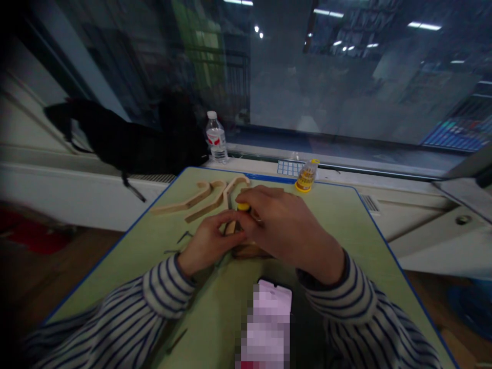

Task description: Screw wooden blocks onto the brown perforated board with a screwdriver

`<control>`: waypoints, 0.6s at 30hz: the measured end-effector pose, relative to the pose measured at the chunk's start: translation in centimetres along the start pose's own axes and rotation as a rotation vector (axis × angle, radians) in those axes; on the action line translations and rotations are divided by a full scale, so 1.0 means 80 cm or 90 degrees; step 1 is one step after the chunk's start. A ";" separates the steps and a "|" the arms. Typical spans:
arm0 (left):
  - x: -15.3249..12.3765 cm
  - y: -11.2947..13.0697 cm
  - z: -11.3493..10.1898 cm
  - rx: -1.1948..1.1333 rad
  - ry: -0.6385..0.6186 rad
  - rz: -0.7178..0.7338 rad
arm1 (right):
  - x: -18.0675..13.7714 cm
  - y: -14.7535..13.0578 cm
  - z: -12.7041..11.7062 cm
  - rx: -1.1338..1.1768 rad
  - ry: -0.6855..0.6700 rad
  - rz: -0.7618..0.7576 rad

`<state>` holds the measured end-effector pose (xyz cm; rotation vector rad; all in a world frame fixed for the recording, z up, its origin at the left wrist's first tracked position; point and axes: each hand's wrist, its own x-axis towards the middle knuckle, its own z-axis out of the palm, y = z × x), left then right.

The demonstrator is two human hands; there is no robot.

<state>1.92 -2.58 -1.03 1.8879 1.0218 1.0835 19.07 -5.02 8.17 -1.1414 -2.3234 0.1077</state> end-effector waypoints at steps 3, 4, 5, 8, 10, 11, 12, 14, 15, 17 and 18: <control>0.001 0.000 0.000 0.008 0.008 0.003 | 0.001 0.000 -0.001 0.053 -0.011 -0.011; 0.001 -0.001 0.000 0.012 0.010 0.007 | 0.002 0.001 -0.001 0.063 -0.013 -0.012; 0.002 -0.001 0.000 0.016 0.009 0.012 | 0.002 0.002 -0.001 0.066 -0.013 -0.011; 0.004 -0.001 -0.001 0.028 -0.009 0.033 | 0.004 0.006 0.000 0.050 -0.017 -0.004; 0.006 -0.001 -0.002 0.037 -0.034 0.050 | 0.005 0.009 0.000 0.033 -0.019 -0.001; 0.007 -0.001 -0.002 0.042 -0.047 0.059 | 0.006 0.011 0.000 0.026 -0.017 0.000; 0.008 -0.001 -0.003 0.044 -0.060 0.067 | 0.006 0.012 0.001 0.019 -0.013 -0.002; 0.010 -0.001 -0.004 0.045 -0.075 0.078 | 0.007 0.014 0.002 0.009 -0.007 -0.009; 0.011 -0.001 -0.004 0.044 -0.074 0.077 | 0.007 0.015 0.003 0.006 -0.005 -0.014; 0.012 -0.002 -0.006 0.039 -0.059 0.064 | 0.008 0.016 0.004 0.004 -0.003 -0.024; 0.013 -0.002 -0.007 0.034 -0.048 0.054 | 0.008 0.016 0.005 0.005 -0.004 -0.026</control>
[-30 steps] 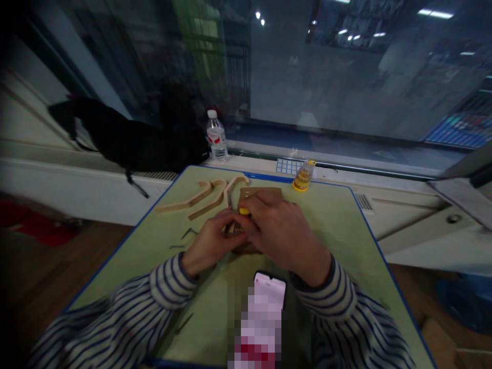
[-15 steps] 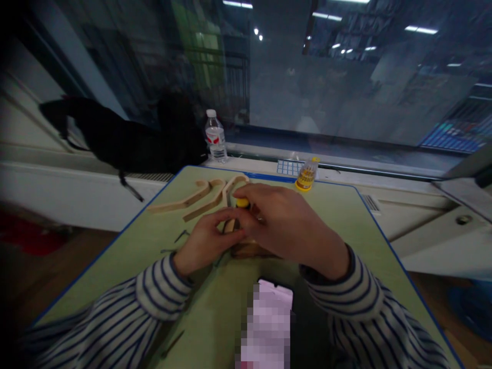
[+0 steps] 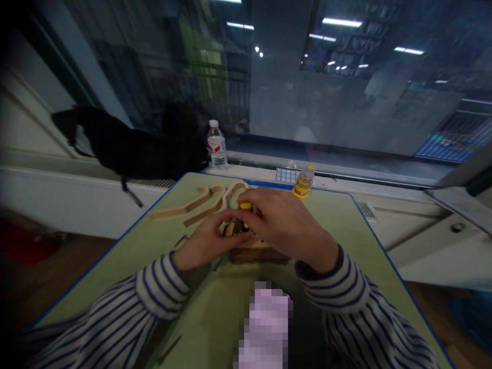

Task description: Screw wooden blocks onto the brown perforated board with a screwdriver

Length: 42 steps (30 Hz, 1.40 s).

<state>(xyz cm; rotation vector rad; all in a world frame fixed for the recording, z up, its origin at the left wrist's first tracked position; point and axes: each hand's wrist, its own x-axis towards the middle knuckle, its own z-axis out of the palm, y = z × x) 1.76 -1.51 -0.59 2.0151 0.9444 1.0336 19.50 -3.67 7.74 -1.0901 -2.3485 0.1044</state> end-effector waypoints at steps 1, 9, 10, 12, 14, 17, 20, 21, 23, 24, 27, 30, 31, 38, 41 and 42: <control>0.001 0.000 -0.001 -0.005 0.008 -0.012 | 0.000 0.000 0.001 0.001 -0.002 -0.001; 0.004 0.010 -0.004 -0.009 -0.004 -0.040 | -0.003 -0.004 -0.001 0.038 -0.017 0.030; 0.004 0.011 -0.004 -0.001 -0.002 -0.040 | -0.003 -0.004 -0.002 0.048 -0.021 0.032; 0.003 0.013 -0.005 0.008 0.010 -0.038 | -0.004 -0.006 -0.004 0.063 -0.028 0.031; 0.002 0.013 -0.005 0.004 0.016 -0.030 | -0.005 -0.007 -0.005 0.069 -0.032 0.021; 0.000 0.012 -0.006 -0.011 -0.003 -0.014 | -0.004 -0.007 -0.006 0.055 -0.019 -0.007; -0.001 0.012 -0.007 -0.021 -0.031 -0.005 | -0.002 -0.007 -0.005 0.035 -0.003 -0.029; -0.001 0.012 -0.007 -0.025 -0.038 -0.003 | -0.002 -0.007 -0.005 0.032 -0.001 -0.033; -0.002 0.011 -0.007 -0.028 -0.040 -0.004 | -0.002 -0.007 -0.005 0.029 -0.003 -0.036; -0.003 0.010 -0.007 -0.028 -0.035 -0.004 | -0.002 -0.007 -0.006 0.029 -0.003 -0.034; -0.004 0.007 -0.004 -0.035 -0.017 0.001 | -0.003 -0.007 -0.006 0.035 -0.012 -0.026; -0.003 0.005 -0.001 -0.050 -0.009 0.021 | -0.004 -0.006 -0.005 0.042 -0.015 -0.017; -0.004 0.004 0.000 -0.052 -0.005 0.028 | -0.004 -0.006 -0.004 0.043 -0.015 -0.016; -0.016 -0.013 -0.007 0.002 -0.030 0.045 | -0.003 -0.006 -0.007 0.040 -0.022 -0.009; -0.023 -0.026 -0.007 0.029 -0.097 0.035 | -0.005 -0.006 -0.009 0.033 -0.018 -0.009; -0.024 -0.029 -0.007 0.035 -0.110 0.027 | -0.005 -0.006 -0.010 0.032 -0.014 -0.011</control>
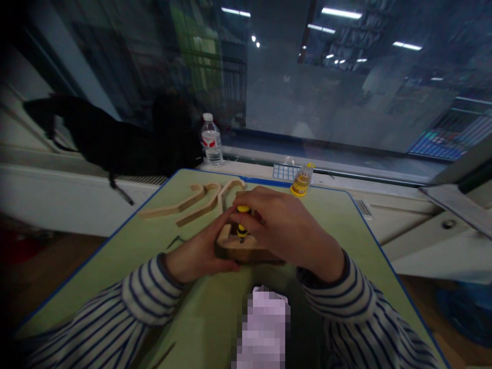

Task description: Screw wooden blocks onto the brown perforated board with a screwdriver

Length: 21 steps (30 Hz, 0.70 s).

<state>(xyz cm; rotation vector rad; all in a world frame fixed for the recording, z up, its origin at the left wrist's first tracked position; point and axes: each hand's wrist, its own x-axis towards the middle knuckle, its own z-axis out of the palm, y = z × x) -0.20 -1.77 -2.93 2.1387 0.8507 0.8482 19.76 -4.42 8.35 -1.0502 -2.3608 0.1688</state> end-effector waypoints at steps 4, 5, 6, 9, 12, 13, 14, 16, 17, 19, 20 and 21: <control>-0.001 -0.004 0.001 -0.053 -0.044 -0.026 | -0.002 0.001 0.000 0.006 0.024 -0.023; -0.001 -0.004 0.000 -0.075 -0.052 -0.028 | -0.002 0.001 0.001 0.005 0.027 -0.029; -0.002 -0.004 -0.001 -0.092 -0.057 -0.030 | -0.002 0.001 0.001 0.003 0.028 -0.033; -0.003 -0.006 -0.002 -0.116 -0.060 -0.032 | -0.003 0.000 0.000 -0.009 0.017 -0.026; -0.004 -0.009 -0.002 -0.111 -0.060 -0.035 | -0.004 -0.003 -0.001 -0.002 0.009 -0.010; -0.005 -0.010 -0.003 -0.106 -0.060 -0.035 | -0.004 -0.003 -0.002 0.002 0.009 -0.009; -0.005 -0.009 -0.003 -0.099 -0.057 -0.033 | -0.004 -0.003 -0.002 0.003 0.011 -0.012; -0.005 -0.006 -0.004 -0.083 -0.037 -0.030 | -0.003 -0.004 -0.001 -0.001 0.011 -0.019; -0.005 -0.004 -0.004 -0.074 -0.020 -0.029 | -0.002 -0.004 -0.001 -0.004 0.009 -0.019; -0.004 0.003 -0.006 -0.059 0.024 -0.029 | -0.001 -0.004 0.000 -0.008 0.003 -0.014; -0.002 0.007 -0.006 -0.055 0.046 -0.027 | -0.001 -0.005 0.000 -0.007 0.000 -0.010; -0.001 0.010 -0.007 -0.053 0.068 -0.023 | -0.001 -0.005 0.000 -0.005 -0.003 -0.005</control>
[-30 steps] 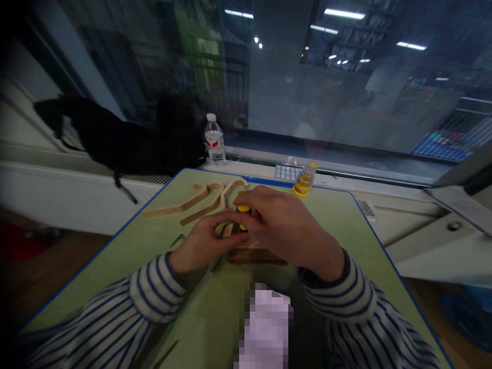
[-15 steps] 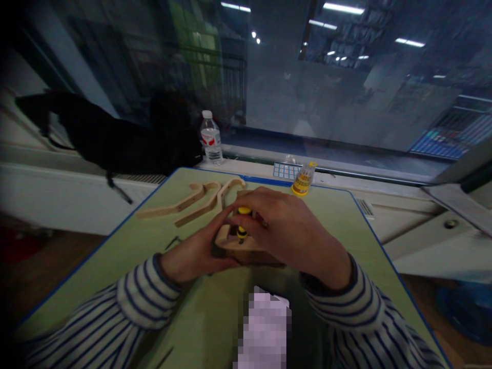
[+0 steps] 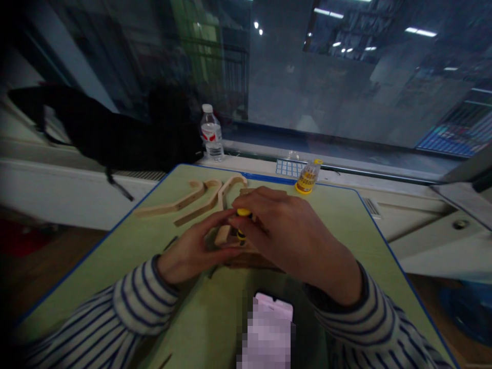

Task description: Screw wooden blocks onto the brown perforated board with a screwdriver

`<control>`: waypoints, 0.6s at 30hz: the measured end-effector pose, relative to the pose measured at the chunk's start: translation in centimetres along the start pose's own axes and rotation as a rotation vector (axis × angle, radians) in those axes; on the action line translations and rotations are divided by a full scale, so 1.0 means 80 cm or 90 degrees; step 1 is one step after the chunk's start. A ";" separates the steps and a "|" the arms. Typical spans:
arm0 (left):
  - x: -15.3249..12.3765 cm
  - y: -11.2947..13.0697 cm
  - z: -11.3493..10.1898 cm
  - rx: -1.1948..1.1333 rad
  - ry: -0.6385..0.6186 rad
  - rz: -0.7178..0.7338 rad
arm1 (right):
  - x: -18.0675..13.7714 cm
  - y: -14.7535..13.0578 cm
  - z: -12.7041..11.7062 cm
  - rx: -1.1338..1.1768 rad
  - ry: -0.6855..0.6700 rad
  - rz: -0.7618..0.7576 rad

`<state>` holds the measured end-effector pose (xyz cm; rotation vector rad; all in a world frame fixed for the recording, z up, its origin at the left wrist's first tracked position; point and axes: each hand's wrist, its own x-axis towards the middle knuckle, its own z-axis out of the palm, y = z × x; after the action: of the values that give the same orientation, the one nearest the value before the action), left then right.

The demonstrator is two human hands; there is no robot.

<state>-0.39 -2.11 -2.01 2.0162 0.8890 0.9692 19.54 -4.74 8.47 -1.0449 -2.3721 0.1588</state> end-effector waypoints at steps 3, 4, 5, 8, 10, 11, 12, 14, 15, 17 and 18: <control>0.005 0.011 0.002 0.011 0.052 0.017 | 0.000 -0.002 0.000 0.012 -0.005 0.005; 0.007 0.014 0.003 0.019 0.069 0.019 | 0.000 -0.002 0.001 0.015 -0.006 0.005; 0.008 0.016 0.005 0.028 0.087 0.019 | 0.000 -0.003 0.001 0.017 -0.007 0.003; 0.012 0.022 0.011 0.055 0.119 0.031 | 0.000 -0.005 0.001 -0.001 -0.006 -0.001; 0.013 0.024 0.015 0.066 0.121 0.049 | 0.000 -0.006 0.002 -0.018 -0.002 -0.003; 0.013 0.025 0.017 0.070 0.120 0.058 | 0.000 -0.006 0.002 -0.023 -0.001 -0.005; 0.013 0.025 0.018 0.072 0.119 0.066 | 0.001 -0.006 0.002 -0.024 0.000 -0.008; 0.012 0.026 0.019 0.073 0.115 0.079 | 0.001 -0.005 0.001 -0.019 0.000 -0.018; 0.012 0.026 0.019 0.074 0.114 0.084 | 0.001 -0.004 0.000 -0.018 0.000 -0.022; 0.013 0.026 0.019 0.073 0.112 0.086 | 0.000 -0.003 -0.002 -0.010 -0.005 -0.029; 0.013 0.026 0.019 0.070 0.111 0.084 | -0.001 -0.002 -0.003 -0.004 -0.007 -0.033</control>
<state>1.90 -2.82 -0.61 2.1292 0.9279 1.2085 19.59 -4.95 8.71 -0.9865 -2.4086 0.1388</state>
